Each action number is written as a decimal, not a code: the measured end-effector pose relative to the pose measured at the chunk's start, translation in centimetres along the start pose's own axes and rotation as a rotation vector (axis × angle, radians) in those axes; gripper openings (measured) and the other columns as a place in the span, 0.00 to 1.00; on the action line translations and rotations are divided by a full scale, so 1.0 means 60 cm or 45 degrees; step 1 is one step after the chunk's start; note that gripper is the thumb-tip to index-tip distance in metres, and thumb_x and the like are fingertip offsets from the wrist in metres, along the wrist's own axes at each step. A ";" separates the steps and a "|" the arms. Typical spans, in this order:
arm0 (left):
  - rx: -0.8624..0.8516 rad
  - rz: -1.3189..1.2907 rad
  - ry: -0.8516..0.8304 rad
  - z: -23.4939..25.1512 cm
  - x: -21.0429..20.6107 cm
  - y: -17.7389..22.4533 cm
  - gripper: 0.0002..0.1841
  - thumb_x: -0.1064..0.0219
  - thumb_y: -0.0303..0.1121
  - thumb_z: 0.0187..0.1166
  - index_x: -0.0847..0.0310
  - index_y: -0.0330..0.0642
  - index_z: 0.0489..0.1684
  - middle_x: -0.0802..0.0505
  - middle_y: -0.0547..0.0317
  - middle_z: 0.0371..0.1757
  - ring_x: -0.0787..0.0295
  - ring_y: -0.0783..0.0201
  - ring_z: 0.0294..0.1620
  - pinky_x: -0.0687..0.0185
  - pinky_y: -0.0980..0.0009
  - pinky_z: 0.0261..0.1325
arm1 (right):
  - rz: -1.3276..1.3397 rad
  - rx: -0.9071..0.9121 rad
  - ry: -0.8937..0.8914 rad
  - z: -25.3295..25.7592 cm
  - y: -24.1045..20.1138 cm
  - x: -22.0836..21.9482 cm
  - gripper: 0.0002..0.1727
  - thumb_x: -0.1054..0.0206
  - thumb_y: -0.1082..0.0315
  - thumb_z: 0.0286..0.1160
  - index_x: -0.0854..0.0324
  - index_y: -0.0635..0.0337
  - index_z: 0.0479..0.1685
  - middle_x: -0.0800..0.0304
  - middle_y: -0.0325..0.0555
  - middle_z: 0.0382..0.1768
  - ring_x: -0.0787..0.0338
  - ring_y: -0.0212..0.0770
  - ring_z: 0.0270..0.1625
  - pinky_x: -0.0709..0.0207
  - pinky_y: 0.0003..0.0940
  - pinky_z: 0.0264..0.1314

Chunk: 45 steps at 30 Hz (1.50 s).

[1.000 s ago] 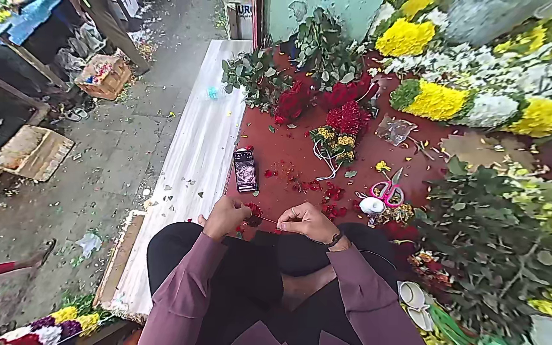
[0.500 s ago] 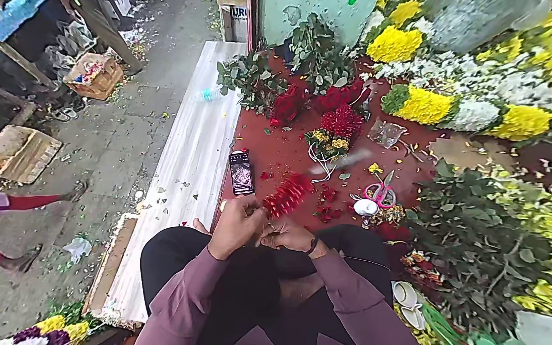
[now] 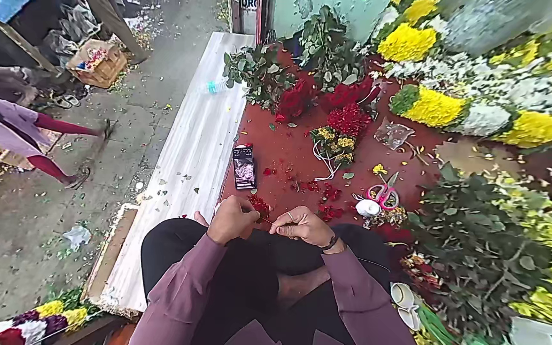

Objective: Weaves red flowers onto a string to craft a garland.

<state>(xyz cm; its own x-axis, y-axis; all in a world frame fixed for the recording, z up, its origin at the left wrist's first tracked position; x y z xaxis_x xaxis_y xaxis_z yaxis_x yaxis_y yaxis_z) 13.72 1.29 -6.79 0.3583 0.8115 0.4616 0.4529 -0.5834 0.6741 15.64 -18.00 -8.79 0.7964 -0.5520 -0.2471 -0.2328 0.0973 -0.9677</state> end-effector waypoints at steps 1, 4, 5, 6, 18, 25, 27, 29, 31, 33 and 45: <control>0.010 -0.004 0.018 0.001 0.002 -0.002 0.10 0.25 0.44 0.71 0.06 0.49 0.30 0.06 0.66 0.28 0.11 0.69 0.30 0.14 0.57 0.39 | 0.008 0.005 -0.003 0.001 0.000 -0.004 0.09 0.33 0.71 0.82 0.07 0.63 0.47 0.06 0.38 0.32 0.21 0.21 0.22 0.28 0.19 0.24; 0.061 -0.015 0.003 -0.001 0.006 -0.001 0.08 0.23 0.42 0.69 0.06 0.50 0.29 0.05 0.66 0.28 0.11 0.69 0.29 0.14 0.58 0.38 | 0.029 0.014 0.085 -0.002 -0.002 0.007 0.09 0.33 0.72 0.81 0.06 0.63 0.46 0.07 0.37 0.30 0.23 0.21 0.21 0.29 0.19 0.23; 0.077 -0.018 0.000 -0.002 0.007 -0.001 0.08 0.22 0.42 0.68 0.06 0.50 0.29 0.06 0.66 0.27 0.12 0.69 0.28 0.15 0.58 0.37 | 0.041 0.010 0.105 -0.003 -0.001 0.013 0.09 0.33 0.72 0.81 0.07 0.63 0.46 0.07 0.37 0.29 0.23 0.21 0.21 0.30 0.19 0.23; 0.087 -0.010 0.008 -0.002 0.008 -0.001 0.07 0.22 0.42 0.67 0.06 0.51 0.28 0.06 0.66 0.26 0.13 0.69 0.26 0.16 0.59 0.36 | 0.052 -0.002 0.112 -0.004 0.001 0.018 0.09 0.33 0.71 0.81 0.06 0.63 0.46 0.08 0.37 0.29 0.24 0.20 0.21 0.30 0.18 0.22; 0.208 0.378 -0.055 -0.013 0.003 0.006 0.11 0.28 0.47 0.66 0.09 0.51 0.27 0.08 0.60 0.28 0.11 0.57 0.34 0.19 0.44 0.39 | -0.896 -0.846 0.687 0.093 0.160 0.202 0.11 0.35 0.61 0.83 0.07 0.52 0.49 0.04 0.45 0.44 0.05 0.45 0.47 0.13 0.56 0.58; 0.231 0.372 -0.101 -0.010 -0.010 -0.007 0.10 0.28 0.47 0.64 0.08 0.53 0.27 0.07 0.61 0.28 0.09 0.56 0.36 0.18 0.42 0.43 | -1.133 -1.042 0.934 0.190 0.239 0.217 0.18 0.22 0.50 0.62 0.11 0.52 0.41 0.08 0.58 0.42 0.09 0.63 0.48 0.20 0.71 0.43; 0.221 0.369 -0.106 -0.009 -0.008 -0.006 0.10 0.29 0.47 0.64 0.08 0.53 0.26 0.07 0.61 0.29 0.09 0.56 0.36 0.18 0.43 0.41 | -1.065 -0.992 0.978 0.189 0.244 0.214 0.12 0.21 0.54 0.60 0.10 0.50 0.37 0.07 0.55 0.39 0.08 0.61 0.45 0.20 0.70 0.40; 0.197 0.370 -0.111 -0.009 -0.009 -0.005 0.11 0.29 0.47 0.64 0.09 0.52 0.26 0.08 0.60 0.29 0.09 0.55 0.36 0.19 0.43 0.41 | -0.899 -0.877 1.024 0.172 0.250 0.219 0.11 0.21 0.58 0.63 0.09 0.50 0.41 0.06 0.53 0.39 0.08 0.57 0.41 0.18 0.66 0.41; 0.177 0.368 -0.111 -0.011 -0.010 -0.002 0.11 0.29 0.47 0.64 0.09 0.52 0.26 0.08 0.60 0.28 0.10 0.56 0.36 0.19 0.43 0.40 | -0.666 -0.761 1.006 0.155 0.235 0.221 0.12 0.21 0.64 0.65 0.10 0.54 0.47 0.05 0.50 0.38 0.07 0.49 0.34 0.12 0.54 0.37; 0.155 0.360 -0.103 -0.013 -0.010 0.000 0.10 0.28 0.47 0.63 0.09 0.53 0.26 0.08 0.61 0.27 0.10 0.56 0.34 0.19 0.43 0.39 | -0.412 -0.688 0.960 0.133 0.200 0.209 0.12 0.23 0.70 0.70 0.12 0.58 0.52 0.04 0.49 0.41 0.06 0.44 0.33 0.11 0.41 0.34; 0.166 0.406 -0.106 -0.003 -0.019 -0.007 0.12 0.28 0.47 0.65 0.09 0.50 0.29 0.09 0.58 0.27 0.11 0.54 0.33 0.19 0.42 0.38 | -0.064 -0.353 0.911 0.010 0.081 0.124 0.08 0.30 0.73 0.76 0.12 0.64 0.50 0.05 0.51 0.38 0.08 0.40 0.30 0.18 0.31 0.25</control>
<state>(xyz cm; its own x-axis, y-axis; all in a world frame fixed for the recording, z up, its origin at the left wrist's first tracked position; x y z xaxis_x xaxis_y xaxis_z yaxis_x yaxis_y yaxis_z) 12.99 0.64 -7.52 0.5613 0.5859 0.5846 0.4064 -0.8104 0.4219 20.74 -21.14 -15.33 0.2764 -0.9609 -0.0187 -0.4127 -0.1011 -0.9053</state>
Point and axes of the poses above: each hand's wrist, its own z-axis towards the middle knuckle, its own x-axis out of the back of the hand, y = z × x, the point moved 7 cm from there along z, towards the middle knuckle
